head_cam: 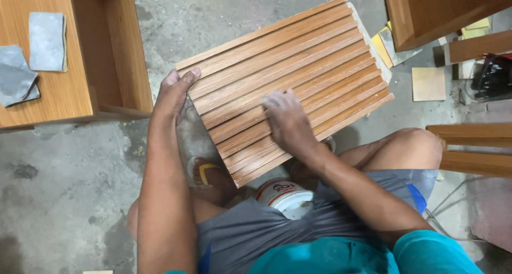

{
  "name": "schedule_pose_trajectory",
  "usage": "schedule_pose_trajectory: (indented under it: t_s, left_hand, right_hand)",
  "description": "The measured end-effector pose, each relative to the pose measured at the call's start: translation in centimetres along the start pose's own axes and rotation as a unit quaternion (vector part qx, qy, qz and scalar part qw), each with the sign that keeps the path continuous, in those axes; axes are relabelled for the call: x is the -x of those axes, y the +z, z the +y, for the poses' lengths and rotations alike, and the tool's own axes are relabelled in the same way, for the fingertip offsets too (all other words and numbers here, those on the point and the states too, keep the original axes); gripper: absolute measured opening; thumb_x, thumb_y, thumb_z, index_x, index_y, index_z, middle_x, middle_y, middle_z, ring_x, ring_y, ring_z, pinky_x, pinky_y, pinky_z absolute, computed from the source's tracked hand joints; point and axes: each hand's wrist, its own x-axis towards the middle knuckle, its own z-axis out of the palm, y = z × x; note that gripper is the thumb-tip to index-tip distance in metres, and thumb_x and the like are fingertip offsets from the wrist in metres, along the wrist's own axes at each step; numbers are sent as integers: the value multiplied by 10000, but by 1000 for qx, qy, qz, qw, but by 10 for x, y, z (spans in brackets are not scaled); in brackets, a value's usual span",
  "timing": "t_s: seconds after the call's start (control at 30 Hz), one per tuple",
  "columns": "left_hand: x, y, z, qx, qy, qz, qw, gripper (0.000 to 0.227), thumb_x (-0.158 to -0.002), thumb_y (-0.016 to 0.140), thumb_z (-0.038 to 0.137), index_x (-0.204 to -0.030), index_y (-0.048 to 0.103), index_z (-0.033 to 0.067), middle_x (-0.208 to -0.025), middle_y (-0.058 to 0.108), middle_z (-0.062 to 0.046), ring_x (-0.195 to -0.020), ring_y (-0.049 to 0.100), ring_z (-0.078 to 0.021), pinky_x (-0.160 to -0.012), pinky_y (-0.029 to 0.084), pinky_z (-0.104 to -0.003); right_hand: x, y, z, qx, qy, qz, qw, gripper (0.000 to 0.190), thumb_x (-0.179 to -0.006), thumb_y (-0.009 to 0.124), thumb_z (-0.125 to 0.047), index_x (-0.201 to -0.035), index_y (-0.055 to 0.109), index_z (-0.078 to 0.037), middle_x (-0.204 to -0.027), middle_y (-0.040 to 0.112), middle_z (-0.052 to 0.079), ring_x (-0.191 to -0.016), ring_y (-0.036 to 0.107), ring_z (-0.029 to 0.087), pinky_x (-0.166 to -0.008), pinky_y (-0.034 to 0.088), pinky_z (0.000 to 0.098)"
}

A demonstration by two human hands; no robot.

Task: A person is sanding a slatted wooden panel by hand using a piece of sandpaper in a workshop environment.

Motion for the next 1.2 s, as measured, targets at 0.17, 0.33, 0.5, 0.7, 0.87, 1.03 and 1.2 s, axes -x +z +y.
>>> schedule_pose_trajectory:
  t_s: [0.17, 0.33, 0.5, 0.7, 0.87, 1.03, 1.2]
  left_hand:
    - [18, 12, 12, 4, 6, 2, 1000, 570, -852, 850, 315, -1320, 625, 82, -1155, 727, -188, -999, 758, -309, -820, 643, -519]
    - [2, -17, -5, -10, 17, 13, 1000, 559, -869, 860, 335, -1316, 630, 90, -1154, 727, -178, -1013, 751, -306, -841, 634, -510]
    - [28, -9, 11, -22, 6, 24, 999, 547, -871, 837, 328, -1325, 630, 105, -1140, 718, -177, -993, 746, -302, -805, 644, -526]
    - [-11, -16, -11, -6, 25, 17, 1000, 516, -875, 853, 310, -1294, 650, 88, -1085, 739, -179, -942, 760, -289, -797, 649, -508]
    - [3, -18, -1, -26, 27, 9, 999, 522, -889, 839, 314, -1314, 643, 84, -1089, 730, -168, -944, 752, -272, -800, 639, -519]
    - [18, 4, 6, -20, 46, 15, 999, 500, -872, 835, 339, -1265, 664, 81, -1050, 742, -163, -921, 750, -259, -788, 648, -502]
    - [-6, -26, -8, -32, 30, 26, 999, 500, -866, 858, 353, -1229, 657, 74, -1027, 741, -138, -899, 753, -235, -770, 644, -468]
  right_hand:
    - [9, -29, 82, 57, 26, -7, 998, 200, -1060, 593, -146, -1221, 705, -108, -1249, 690, 101, -1294, 608, 308, -1226, 273, 562]
    - [8, 2, 54, 68, 80, 24, 994, 223, -1083, 553, -126, -1222, 695, -25, -1244, 677, 193, -1267, 600, 389, -1217, 289, 548]
    - [0, 3, 30, 26, 5, 6, 1000, 211, -988, 648, -143, -1179, 732, -110, -1206, 711, 146, -1239, 634, 344, -1252, 260, 569]
    - [15, 6, 93, 82, 66, 24, 994, 203, -1022, 600, -113, -1175, 717, -50, -1159, 692, 193, -1221, 608, 411, -1216, 283, 595]
    - [-6, -1, 0, 13, 24, 46, 999, 238, -990, 652, -153, -1209, 730, -107, -1202, 696, 124, -1261, 616, 362, -1191, 350, 561]
    - [11, -31, 110, 79, 94, 41, 992, 234, -1114, 591, -218, -1262, 733, -105, -1310, 690, 39, -1344, 597, 260, -1263, 173, 478]
    - [-2, 36, -43, 0, -13, 48, 999, 275, -1023, 613, -214, -1263, 705, -117, -1248, 684, 63, -1261, 633, 276, -1226, 324, 525]
